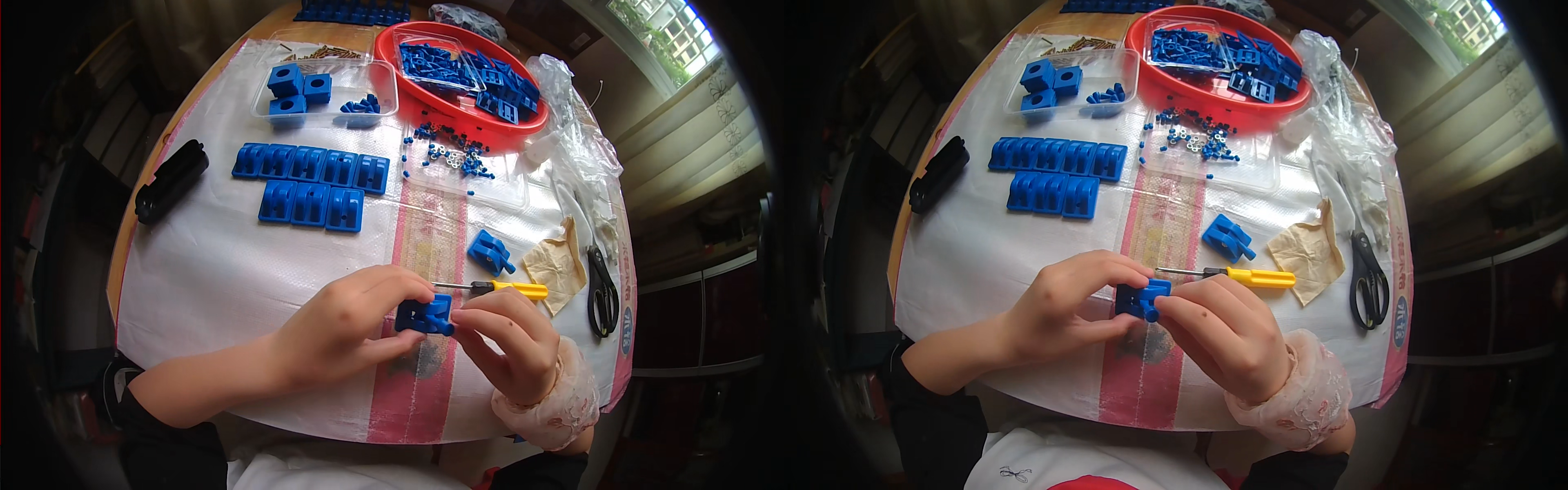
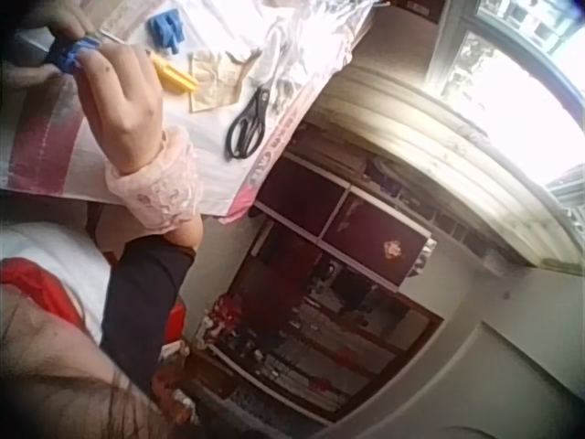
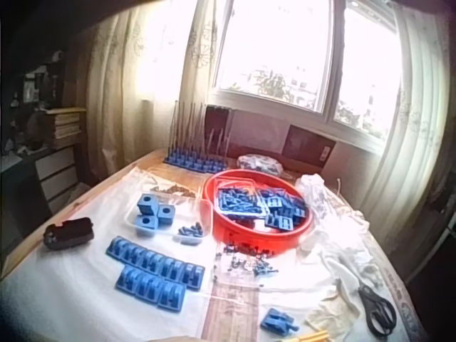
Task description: Assemble small blue plastic parts using a screwdriver and small pins.
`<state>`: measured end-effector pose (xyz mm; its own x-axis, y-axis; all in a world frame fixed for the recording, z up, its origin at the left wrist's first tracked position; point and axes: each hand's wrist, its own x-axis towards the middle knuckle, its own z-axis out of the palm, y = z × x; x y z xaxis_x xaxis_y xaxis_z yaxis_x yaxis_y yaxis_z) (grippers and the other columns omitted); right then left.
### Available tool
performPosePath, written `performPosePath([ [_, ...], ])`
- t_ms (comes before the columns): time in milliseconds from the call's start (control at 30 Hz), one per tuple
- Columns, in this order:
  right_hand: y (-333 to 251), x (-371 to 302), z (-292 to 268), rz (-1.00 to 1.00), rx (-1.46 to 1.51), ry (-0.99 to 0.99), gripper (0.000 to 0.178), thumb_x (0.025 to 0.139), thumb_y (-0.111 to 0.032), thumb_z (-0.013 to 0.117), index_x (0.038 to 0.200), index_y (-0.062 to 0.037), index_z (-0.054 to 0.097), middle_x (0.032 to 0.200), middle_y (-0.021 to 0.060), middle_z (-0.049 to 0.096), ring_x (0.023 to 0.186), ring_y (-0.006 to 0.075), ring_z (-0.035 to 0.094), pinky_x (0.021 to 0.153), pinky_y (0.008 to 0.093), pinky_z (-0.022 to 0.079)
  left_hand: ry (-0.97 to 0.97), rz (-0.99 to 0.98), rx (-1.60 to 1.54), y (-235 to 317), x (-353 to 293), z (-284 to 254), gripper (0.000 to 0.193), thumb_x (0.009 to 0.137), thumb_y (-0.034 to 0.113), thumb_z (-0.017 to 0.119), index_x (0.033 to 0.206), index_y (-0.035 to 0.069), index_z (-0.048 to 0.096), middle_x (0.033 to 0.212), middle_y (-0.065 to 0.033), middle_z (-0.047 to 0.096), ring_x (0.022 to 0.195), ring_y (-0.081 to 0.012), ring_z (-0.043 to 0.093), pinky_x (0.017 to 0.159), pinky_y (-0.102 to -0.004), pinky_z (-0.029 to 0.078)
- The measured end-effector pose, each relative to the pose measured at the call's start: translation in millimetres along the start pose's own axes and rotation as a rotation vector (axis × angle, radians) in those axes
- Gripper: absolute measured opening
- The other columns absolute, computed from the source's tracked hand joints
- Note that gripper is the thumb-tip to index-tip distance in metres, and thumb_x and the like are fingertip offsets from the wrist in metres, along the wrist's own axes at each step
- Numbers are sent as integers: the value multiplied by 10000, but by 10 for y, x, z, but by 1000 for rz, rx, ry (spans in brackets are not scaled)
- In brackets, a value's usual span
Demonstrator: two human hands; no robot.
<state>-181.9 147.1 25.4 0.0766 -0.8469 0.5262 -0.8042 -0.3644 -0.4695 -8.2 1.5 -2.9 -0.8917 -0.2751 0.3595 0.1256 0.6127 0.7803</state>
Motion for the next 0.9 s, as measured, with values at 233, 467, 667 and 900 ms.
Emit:
performPosePath([
  [233, 26, -17, 52, 1, 15, -51, 459, 698, 46, 733, 1142, -12, 630, 956, 126, 626, 781, 250, 625, 653, 330, 516, -50, -42, 1, 61, -18, 45, 419, 728, 87, 783, 1107, 32, 612, 1080, -133, 655, 996, -303, 638, 861, -379, 524],
  [467, 6, -28, 81, 58, 52, -166, 521, 692, 17, 713, 1199, -67, 633, 1026, 121, 585, 838, 257, 599, 693, 342, 512, -58, -58, 37, 96, -30, 34, 454, 733, 90, 790, 1136, 35, 588, 1077, -144, 647, 976, -303, 642, 840, -376, 528],
  [667, -62, 5, 105, 66, -50, -259, 527, 683, 10, 680, 1194, -115, 646, 1096, 129, 519, 954, 298, 543, 802, 375, 492, -35, 5, -54, 59, -43, 81, 561, 727, 50, 801, 1197, 33, 495, 1108, -168, 637, 1025, -316, 657, 857, -377, 545],
  [900, -39, -42, 98, 211, 239, -254, 391, 743, -5, 705, 1118, -103, 651, 1087, 121, 487, 955, 293, 508, 818, 354, 460, -186, -78, -148, 108, -22, 39, 549, 771, 51, 785, 1212, 33, 458, 1124, -173, 625, 1019, -311, 666, 838, -370, 560],
])
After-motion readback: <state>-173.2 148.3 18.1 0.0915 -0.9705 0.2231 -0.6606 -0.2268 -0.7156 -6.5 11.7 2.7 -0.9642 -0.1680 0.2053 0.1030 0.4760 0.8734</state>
